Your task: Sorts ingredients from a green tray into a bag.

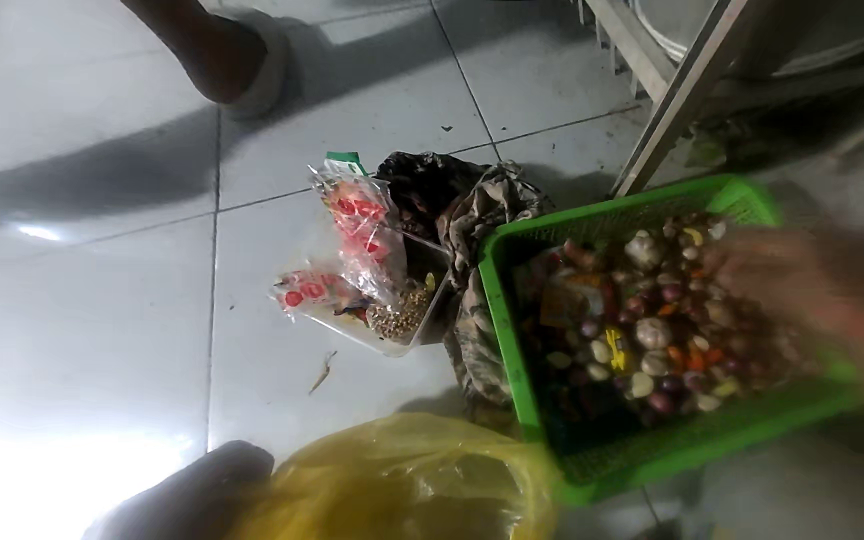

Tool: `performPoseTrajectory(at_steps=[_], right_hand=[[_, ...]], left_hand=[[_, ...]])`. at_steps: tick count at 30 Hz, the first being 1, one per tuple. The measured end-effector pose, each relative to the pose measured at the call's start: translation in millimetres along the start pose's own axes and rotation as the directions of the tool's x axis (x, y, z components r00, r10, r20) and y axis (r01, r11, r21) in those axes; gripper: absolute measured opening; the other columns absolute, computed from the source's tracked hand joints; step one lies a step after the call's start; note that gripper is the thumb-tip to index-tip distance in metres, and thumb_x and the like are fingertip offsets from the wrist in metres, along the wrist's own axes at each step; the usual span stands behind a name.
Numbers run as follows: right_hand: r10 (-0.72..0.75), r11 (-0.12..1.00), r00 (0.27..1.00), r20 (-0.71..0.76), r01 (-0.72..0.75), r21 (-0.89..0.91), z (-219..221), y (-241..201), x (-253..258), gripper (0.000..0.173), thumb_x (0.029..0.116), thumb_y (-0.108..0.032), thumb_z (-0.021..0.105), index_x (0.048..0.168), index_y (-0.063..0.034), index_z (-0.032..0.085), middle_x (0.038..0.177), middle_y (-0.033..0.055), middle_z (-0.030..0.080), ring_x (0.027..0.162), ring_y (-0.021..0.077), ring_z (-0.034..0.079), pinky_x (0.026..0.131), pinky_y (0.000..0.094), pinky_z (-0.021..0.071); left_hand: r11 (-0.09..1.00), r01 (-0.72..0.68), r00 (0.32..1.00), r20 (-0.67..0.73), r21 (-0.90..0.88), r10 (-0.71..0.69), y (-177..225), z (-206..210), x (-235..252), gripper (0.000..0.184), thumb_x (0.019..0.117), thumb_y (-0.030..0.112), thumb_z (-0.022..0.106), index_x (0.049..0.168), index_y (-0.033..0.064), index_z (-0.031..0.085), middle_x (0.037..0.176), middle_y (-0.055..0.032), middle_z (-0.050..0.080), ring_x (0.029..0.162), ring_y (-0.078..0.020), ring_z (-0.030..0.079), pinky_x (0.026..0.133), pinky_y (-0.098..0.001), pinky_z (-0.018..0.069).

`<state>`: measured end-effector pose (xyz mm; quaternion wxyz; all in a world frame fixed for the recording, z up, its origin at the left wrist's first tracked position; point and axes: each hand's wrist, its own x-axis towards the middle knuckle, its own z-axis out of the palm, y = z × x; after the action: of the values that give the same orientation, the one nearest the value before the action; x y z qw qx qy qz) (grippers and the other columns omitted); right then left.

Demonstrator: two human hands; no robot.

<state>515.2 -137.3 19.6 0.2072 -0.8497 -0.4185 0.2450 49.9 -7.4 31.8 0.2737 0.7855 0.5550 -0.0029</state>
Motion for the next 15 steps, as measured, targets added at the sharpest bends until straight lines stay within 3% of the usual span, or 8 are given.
performPoseTrajectory(at_steps=[3, 5, 7, 8, 10, 12, 13, 15], right_hand=[[0.168, 0.953, 0.979, 0.119, -0.130, -0.273, 16.2, 11.2, -1.4, 0.025, 0.0994, -0.003, 0.063, 0.124, -0.0047, 0.067, 0.112, 0.0209, 0.068, 0.097, 0.0382, 0.066, 0.082, 0.0604, 0.0536], [0.209, 0.894, 0.967, 0.144, -0.129, -0.430, 22.6, -1.9, -4.2, 0.026, 0.0998, -0.005, 0.063, 0.126, -0.0050, 0.065, 0.118, 0.0213, 0.065, 0.107, 0.0403, 0.064, 0.088, 0.0610, 0.0516], [0.203, 0.884, 0.970, 0.136, -0.122, -0.451, 25.0, -7.3, -3.1, 0.028, 0.0996, -0.003, 0.062, 0.127, -0.0029, 0.065, 0.124, 0.0241, 0.064, 0.116, 0.0445, 0.061, 0.094, 0.0634, 0.0486], [0.189, 0.900, 0.975, 0.118, -0.124, -0.418, 25.2, -4.1, -0.9, 0.028, 0.0995, -0.002, 0.062, 0.128, -0.0025, 0.065, 0.124, 0.0251, 0.064, 0.115, 0.0453, 0.061, 0.094, 0.0641, 0.0486], [0.182, 0.953, 0.982, 0.054, -0.162, -0.256, 23.1, 10.4, 5.3, 0.028, 0.0983, 0.003, 0.061, 0.124, -0.0027, 0.067, 0.113, 0.0249, 0.067, 0.098, 0.0422, 0.065, 0.082, 0.0627, 0.0522], [0.207, 0.978, 0.978, 0.011, -0.207, -0.028, 15.2, 27.5, 10.0, 0.021, 0.0985, 0.005, 0.058, 0.116, -0.0013, 0.068, 0.096, 0.0196, 0.066, 0.077, 0.0304, 0.062, 0.068, 0.0513, 0.0521], [0.221, 0.973, 0.975, 0.008, -0.221, 0.061, 9.9, 29.6, 10.3, 0.015, 0.0989, 0.006, 0.055, 0.109, 0.0010, 0.065, 0.086, 0.0157, 0.062, 0.067, 0.0222, 0.056, 0.060, 0.0409, 0.0498], [0.228, 0.954, 0.973, -0.043, -0.215, 0.211, 1.0, 22.4, 4.2, 0.015, 0.1001, 0.006, 0.049, 0.104, 0.0020, 0.064, 0.078, 0.0096, 0.058, 0.058, 0.0122, 0.051, 0.053, 0.0272, 0.0446]], left_hand=[[0.992, -0.124, 0.991, 0.045, -0.021, 0.124, -2.7, -3.0, 2.0, 0.019, 0.0916, -0.009, 0.050, 0.097, -0.0244, 0.060, 0.089, -0.0367, 0.064, 0.078, -0.0357, 0.065, 0.078, -0.0429, 0.0523], [0.993, -0.109, 0.993, 0.050, -0.034, 0.111, 0.3, -5.2, 0.8, 0.019, 0.0914, -0.009, 0.050, 0.098, -0.0235, 0.061, 0.089, -0.0362, 0.064, 0.079, -0.0362, 0.065, 0.079, -0.0436, 0.0520], [0.996, -0.084, 0.996, 0.038, -0.032, 0.085, 1.1, -5.3, 0.7, 0.018, 0.0911, -0.009, 0.051, 0.097, -0.0223, 0.062, 0.088, -0.0348, 0.065, 0.078, -0.0334, 0.065, 0.078, -0.0411, 0.0526], [0.995, -0.087, 0.996, 0.028, -0.043, 0.088, -2.4, -4.7, 0.3, 0.018, 0.0914, -0.009, 0.051, 0.097, -0.0219, 0.062, 0.087, -0.0340, 0.065, 0.078, -0.0323, 0.065, 0.077, -0.0406, 0.0527], [0.985, -0.147, 0.989, 0.007, -0.088, 0.148, -23.9, -0.9, 0.7, 0.019, 0.0917, -0.005, 0.051, 0.097, -0.0191, 0.062, 0.086, -0.0306, 0.065, 0.076, -0.0293, 0.064, 0.074, -0.0407, 0.0522], [0.970, -0.216, 0.974, 0.046, -0.113, 0.223, -44.3, 0.6, 3.2, 0.020, 0.0926, -0.002, 0.051, 0.100, -0.0160, 0.062, 0.088, -0.0292, 0.066, 0.076, -0.0319, 0.065, 0.071, -0.0463, 0.0524], [0.966, -0.232, 0.969, 0.062, -0.115, 0.240, -48.5, 0.6, 3.3, 0.021, 0.0932, -0.001, 0.051, 0.102, -0.0152, 0.063, 0.089, -0.0297, 0.066, 0.077, -0.0340, 0.066, 0.071, -0.0487, 0.0523], [0.965, -0.234, 0.970, 0.044, -0.117, 0.240, -52.0, 1.0, -0.3, 0.021, 0.0945, 0.000, 0.050, 0.103, -0.0133, 0.063, 0.090, -0.0276, 0.066, 0.078, -0.0306, 0.065, 0.071, -0.0448, 0.0517]])
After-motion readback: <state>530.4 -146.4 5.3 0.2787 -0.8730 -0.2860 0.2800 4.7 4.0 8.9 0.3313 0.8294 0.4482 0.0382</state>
